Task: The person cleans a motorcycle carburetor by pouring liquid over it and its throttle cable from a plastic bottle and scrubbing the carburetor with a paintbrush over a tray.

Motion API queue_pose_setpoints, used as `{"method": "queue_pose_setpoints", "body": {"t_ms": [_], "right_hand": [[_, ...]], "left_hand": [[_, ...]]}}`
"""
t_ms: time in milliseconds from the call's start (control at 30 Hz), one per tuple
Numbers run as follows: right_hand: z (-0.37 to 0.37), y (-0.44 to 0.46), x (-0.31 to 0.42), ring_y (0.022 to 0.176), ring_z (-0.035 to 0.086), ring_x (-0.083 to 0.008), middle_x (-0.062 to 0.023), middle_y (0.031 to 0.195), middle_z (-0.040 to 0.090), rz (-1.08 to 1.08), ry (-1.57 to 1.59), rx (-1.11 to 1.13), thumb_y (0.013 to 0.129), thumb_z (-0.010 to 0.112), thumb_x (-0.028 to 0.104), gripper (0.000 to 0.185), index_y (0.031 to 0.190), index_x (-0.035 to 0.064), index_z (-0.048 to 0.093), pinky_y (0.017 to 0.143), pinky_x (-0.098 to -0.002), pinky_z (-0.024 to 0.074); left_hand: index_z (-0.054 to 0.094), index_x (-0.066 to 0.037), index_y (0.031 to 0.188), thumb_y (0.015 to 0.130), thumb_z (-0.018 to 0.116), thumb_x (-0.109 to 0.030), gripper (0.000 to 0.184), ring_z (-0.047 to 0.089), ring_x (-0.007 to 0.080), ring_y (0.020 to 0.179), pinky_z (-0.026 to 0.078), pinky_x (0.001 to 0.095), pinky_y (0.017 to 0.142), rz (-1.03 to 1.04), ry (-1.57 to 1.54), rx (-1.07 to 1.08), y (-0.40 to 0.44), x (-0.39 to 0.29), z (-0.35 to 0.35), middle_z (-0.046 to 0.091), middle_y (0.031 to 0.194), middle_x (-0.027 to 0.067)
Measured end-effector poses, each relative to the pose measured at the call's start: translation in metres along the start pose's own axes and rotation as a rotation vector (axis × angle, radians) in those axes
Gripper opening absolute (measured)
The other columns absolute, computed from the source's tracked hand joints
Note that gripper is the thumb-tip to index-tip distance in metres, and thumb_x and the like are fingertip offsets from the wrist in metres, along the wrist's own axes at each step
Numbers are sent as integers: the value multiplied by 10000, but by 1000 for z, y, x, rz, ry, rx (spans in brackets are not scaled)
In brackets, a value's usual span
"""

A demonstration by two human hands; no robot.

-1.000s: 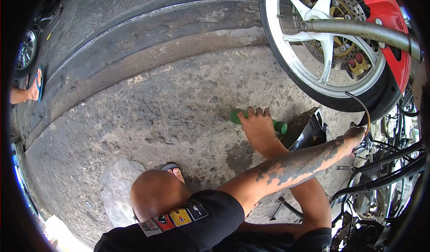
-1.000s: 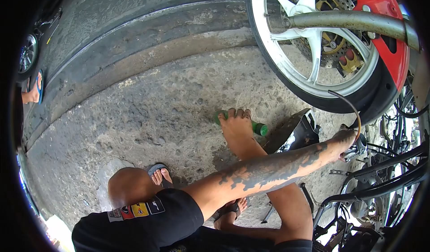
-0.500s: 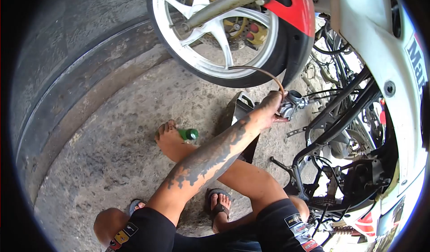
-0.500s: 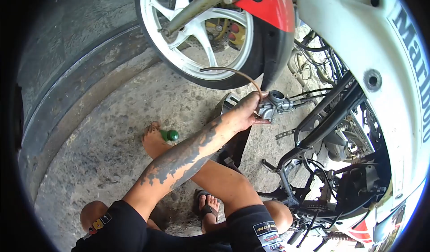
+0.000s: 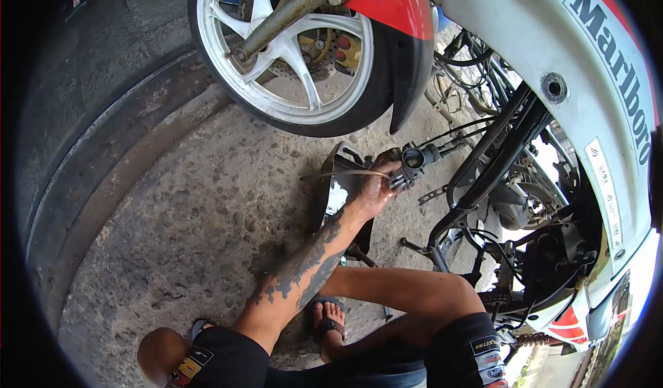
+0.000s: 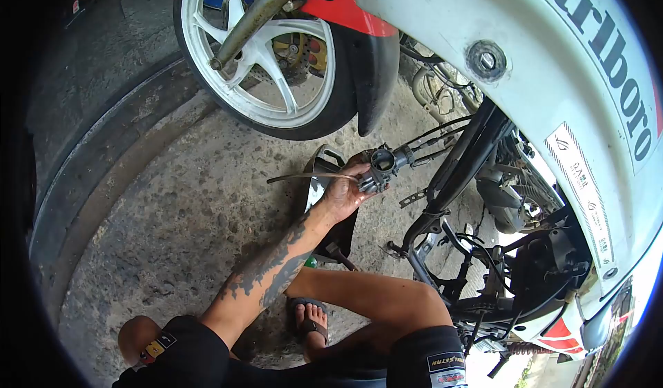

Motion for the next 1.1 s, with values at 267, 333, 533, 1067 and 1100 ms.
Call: {"method": "queue_pose_setpoints", "body": {"t_ms": [267, 333, 533, 1067, 1100], "right_hand": [[24, -29, -6, 1030, 589, -311, -168, 1125, 597, -114, -62, 4, 797, 568, 191, 316, 1066, 38, 631, 733, -389, 521], [28, -34, -5, 1034, 592, -304, -161, 1132, 599, -120, -72, -16, 794, 572, 183, 306, 1056, 39, 639, 721, -380, 529], [-12, -67, 3, 932, 642, -290, -126, 993, 665, -84, 65, 152, 737, 624, 142, 189, 884, 53, 703, 659, -351, 549], [0, -109, -27, 799, 654, -328, -229, 1141, 511, -16, 187, -306, 747, 563, 67, 368, 1112, 19, 554, 678, -374, 553], [-1, -109, -24, 796, 654, -324, -219, 1129, 515, -38, 176, -316, 743, 569, 69, 381, 1121, 23, 553, 676, -373, 553]], "left_hand": [[534, -77, 1140, 758, 568, -85, 384, 605, 171, 748, 536, 282, 616, 8, -47, 26, 1, -1, 3, 589, 935, 73], [522, -55, 1136, 776, 560, -99, 365, 619, 214, 819, 531, 381, 743, -22, -51, 73, 2, -3, -2, 596, 973, 106], [540, -6, 1038, 825, 523, -182, 277, 636, 289, 861, 496, 538, 887, -129, -122, 41, 7, 5, -6, 628, 991, 145], [439, -112, 1307, 914, 256, -591, 646, 516, 473, 1080, 417, 553, 929, -215, -7, 115, 9, 3, -15, 544, 1204, 215], [435, -105, 1311, 887, 236, -660, 727, 497, 469, 1101, 397, 591, 934, -201, 2, 88, 7, 4, -10, 532, 1213, 218]]}}
Point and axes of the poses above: each hand's wrist, its own y-axis towards the middle knuckle, its own z-axis out of the palm, x = y × z, the point moved 1 cm from there along y, towards the middle knuckle
